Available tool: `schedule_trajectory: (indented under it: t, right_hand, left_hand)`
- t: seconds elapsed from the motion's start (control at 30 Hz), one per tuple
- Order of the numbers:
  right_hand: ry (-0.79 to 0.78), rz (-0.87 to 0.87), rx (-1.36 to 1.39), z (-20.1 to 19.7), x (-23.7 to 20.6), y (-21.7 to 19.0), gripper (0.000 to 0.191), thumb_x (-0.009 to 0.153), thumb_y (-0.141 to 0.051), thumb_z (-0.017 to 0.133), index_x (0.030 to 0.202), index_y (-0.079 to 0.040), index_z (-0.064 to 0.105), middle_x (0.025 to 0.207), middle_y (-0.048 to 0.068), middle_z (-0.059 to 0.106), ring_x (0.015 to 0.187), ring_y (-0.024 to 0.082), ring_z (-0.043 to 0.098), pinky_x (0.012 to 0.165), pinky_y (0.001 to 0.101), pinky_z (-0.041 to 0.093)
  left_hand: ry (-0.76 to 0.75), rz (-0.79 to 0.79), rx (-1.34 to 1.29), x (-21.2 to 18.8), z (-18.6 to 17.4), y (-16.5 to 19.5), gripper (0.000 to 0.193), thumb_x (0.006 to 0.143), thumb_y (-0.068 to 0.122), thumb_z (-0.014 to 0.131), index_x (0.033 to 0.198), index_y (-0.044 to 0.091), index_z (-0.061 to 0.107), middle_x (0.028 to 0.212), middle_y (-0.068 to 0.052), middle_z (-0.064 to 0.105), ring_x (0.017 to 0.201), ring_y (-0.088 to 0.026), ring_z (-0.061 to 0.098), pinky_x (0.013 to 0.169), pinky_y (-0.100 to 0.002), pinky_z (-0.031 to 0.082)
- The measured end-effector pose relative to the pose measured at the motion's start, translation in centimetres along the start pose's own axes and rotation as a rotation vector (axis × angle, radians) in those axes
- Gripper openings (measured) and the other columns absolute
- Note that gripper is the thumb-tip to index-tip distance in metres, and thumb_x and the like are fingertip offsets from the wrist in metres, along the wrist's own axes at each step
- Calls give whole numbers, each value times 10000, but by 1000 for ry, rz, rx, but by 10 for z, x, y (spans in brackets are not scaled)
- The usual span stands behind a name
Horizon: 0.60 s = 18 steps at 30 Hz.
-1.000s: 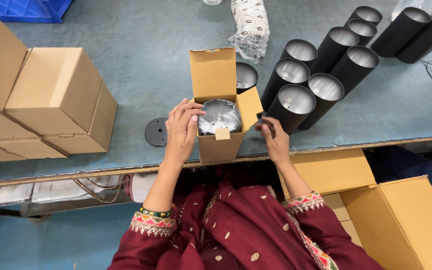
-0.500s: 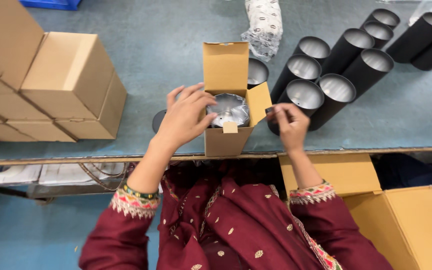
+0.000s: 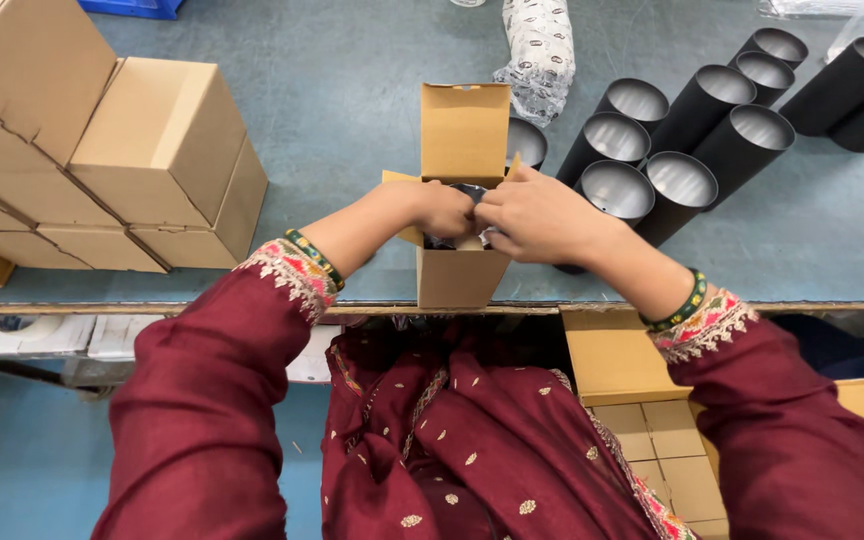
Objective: The person repeatedly opens small cardboard boxes, places a plastic-wrapped black cylindrical object into each box, and closes the flaps. The packed boxes are stacked on the table. The person handles multiple boxes and cylinders in a repetitive sequence.
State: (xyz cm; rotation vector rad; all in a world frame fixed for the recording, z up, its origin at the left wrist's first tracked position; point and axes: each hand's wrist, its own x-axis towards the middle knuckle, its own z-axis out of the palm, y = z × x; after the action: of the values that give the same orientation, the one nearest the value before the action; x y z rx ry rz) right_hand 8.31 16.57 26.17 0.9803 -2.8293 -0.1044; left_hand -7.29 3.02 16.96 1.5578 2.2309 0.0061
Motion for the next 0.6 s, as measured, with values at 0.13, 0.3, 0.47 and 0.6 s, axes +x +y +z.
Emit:
schedule_trajectory:
  t: [0.13, 0.3, 0.47, 0.6]
  right_hand:
    - [-136, 271, 193, 4, -2, 20, 189, 917, -211, 606, 1054, -106, 683, 973, 80, 695, 983, 298, 661, 864, 456, 488]
    - [-96, 167, 148, 23, 10, 31, 307, 744, -125, 677, 1049, -90, 690, 1070, 88, 672, 1043, 314, 617, 794, 456, 519]
    - [-365, 182, 3, 36, 32, 24, 217, 755, -176, 710, 964, -120, 725, 1026, 74, 677, 1090, 270, 581, 891, 400, 498]
    - [-94, -63, -87, 18, 27, 23, 134, 700, -167, 688, 820, -140, 743, 943, 41, 673, 1027, 230, 587, 827, 422, 425]
  left_hand:
    - [127, 67, -165, -19, -9, 8, 336, 945, 374, 589, 1154, 145, 721, 1075, -113, 739, 1023, -320, 677, 892, -441, 508]
    - [322, 135, -227, -73, -27, 31, 220, 960, 283, 590, 1094, 136, 684, 1002, -109, 744, 955, -330, 701, 828, -458, 529]
    - [417, 283, -238, -121, -44, 51, 164, 968, 237, 582, 1085, 133, 633, 986, -106, 730, 917, -345, 692, 767, -455, 525]
    - [576, 148, -246, -131, -54, 44, 189, 980, 189, 569, 1143, 103, 607, 934, -141, 713, 903, -360, 675, 778, -450, 522]
